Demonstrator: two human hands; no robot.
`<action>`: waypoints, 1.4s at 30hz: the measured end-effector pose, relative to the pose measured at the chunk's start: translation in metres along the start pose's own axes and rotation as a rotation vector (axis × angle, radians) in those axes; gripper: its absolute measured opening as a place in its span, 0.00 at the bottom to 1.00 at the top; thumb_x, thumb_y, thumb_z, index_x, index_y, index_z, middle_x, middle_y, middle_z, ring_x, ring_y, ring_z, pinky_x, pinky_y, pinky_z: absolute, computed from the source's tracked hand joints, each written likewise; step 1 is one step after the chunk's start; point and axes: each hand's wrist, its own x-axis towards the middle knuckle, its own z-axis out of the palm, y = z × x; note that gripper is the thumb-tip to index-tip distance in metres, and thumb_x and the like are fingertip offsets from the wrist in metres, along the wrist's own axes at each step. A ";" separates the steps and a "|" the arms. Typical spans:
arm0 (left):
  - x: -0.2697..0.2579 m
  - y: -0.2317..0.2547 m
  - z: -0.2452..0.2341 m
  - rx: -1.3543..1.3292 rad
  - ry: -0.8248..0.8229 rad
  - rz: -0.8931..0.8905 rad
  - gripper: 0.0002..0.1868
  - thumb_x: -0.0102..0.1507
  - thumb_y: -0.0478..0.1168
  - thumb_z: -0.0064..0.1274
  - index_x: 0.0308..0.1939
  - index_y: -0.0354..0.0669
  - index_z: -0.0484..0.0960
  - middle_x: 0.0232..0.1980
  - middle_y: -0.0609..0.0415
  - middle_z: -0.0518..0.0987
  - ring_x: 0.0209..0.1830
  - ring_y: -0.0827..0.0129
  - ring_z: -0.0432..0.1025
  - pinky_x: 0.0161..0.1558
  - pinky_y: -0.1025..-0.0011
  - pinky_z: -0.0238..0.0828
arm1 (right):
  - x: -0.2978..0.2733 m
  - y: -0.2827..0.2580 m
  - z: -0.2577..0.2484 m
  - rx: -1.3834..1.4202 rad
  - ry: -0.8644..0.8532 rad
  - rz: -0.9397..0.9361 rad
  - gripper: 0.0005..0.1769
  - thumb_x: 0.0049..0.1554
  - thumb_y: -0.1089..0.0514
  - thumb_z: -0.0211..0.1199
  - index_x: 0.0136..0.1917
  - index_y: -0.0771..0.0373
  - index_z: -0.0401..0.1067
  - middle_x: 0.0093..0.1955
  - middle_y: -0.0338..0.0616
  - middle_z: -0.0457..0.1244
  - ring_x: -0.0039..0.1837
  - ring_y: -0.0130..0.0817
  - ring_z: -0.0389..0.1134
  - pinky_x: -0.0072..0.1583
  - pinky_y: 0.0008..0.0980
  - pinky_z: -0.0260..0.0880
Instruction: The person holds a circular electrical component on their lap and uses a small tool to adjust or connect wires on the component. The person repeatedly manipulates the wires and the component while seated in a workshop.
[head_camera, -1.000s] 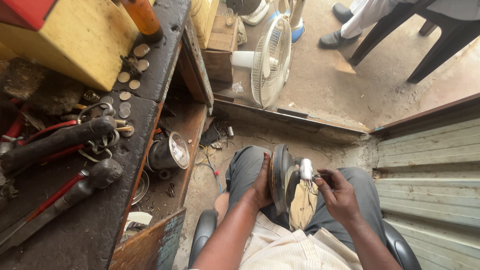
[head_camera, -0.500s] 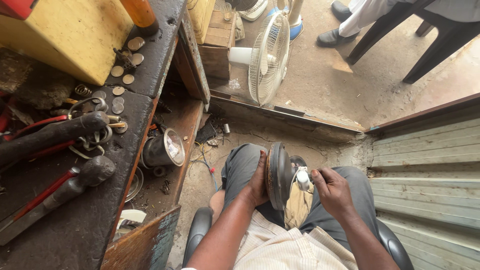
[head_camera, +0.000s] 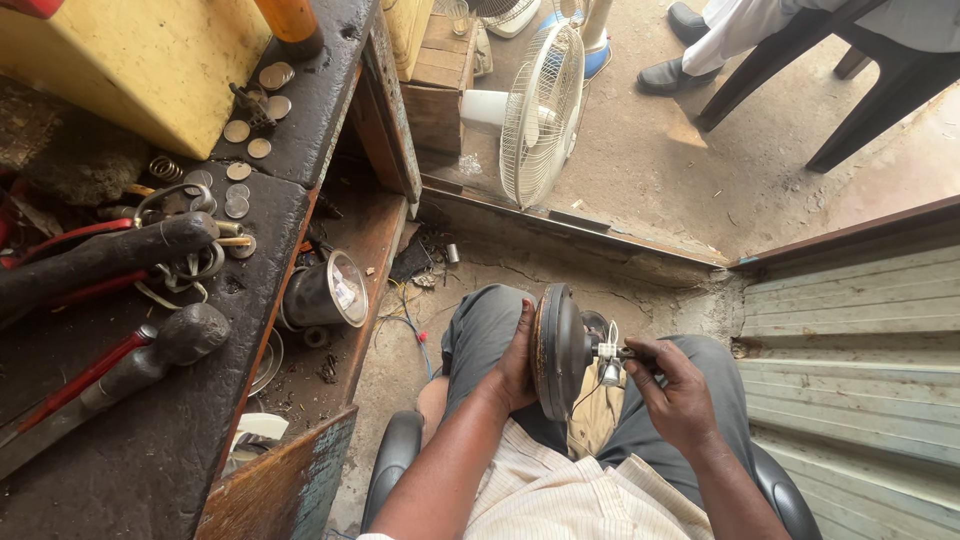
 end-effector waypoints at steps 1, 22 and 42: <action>0.001 0.000 0.000 -0.006 -0.011 0.004 0.59 0.54 0.87 0.21 0.71 0.51 0.70 0.61 0.46 0.78 0.63 0.60 0.74 0.60 0.58 0.77 | 0.001 -0.001 0.000 -0.023 0.000 0.037 0.15 0.59 0.59 0.65 0.59 0.63 0.77 0.45 0.40 0.68 0.47 0.26 0.69 0.48 0.28 0.71; 0.003 -0.001 -0.003 -0.037 -0.041 0.012 0.58 0.55 0.87 0.22 0.69 0.49 0.72 0.59 0.46 0.80 0.59 0.61 0.76 0.57 0.61 0.79 | -0.001 0.000 0.003 -0.009 0.076 0.031 0.16 0.59 0.53 0.65 0.56 0.65 0.76 0.44 0.41 0.69 0.45 0.26 0.70 0.46 0.28 0.72; 0.002 -0.003 -0.004 -0.058 -0.030 0.004 0.55 0.56 0.87 0.27 0.69 0.52 0.74 0.61 0.50 0.79 0.60 0.64 0.75 0.60 0.62 0.76 | 0.003 0.045 0.007 0.122 0.013 0.226 0.16 0.68 0.50 0.57 0.49 0.66 0.75 0.37 0.39 0.63 0.41 0.27 0.63 0.44 0.30 0.64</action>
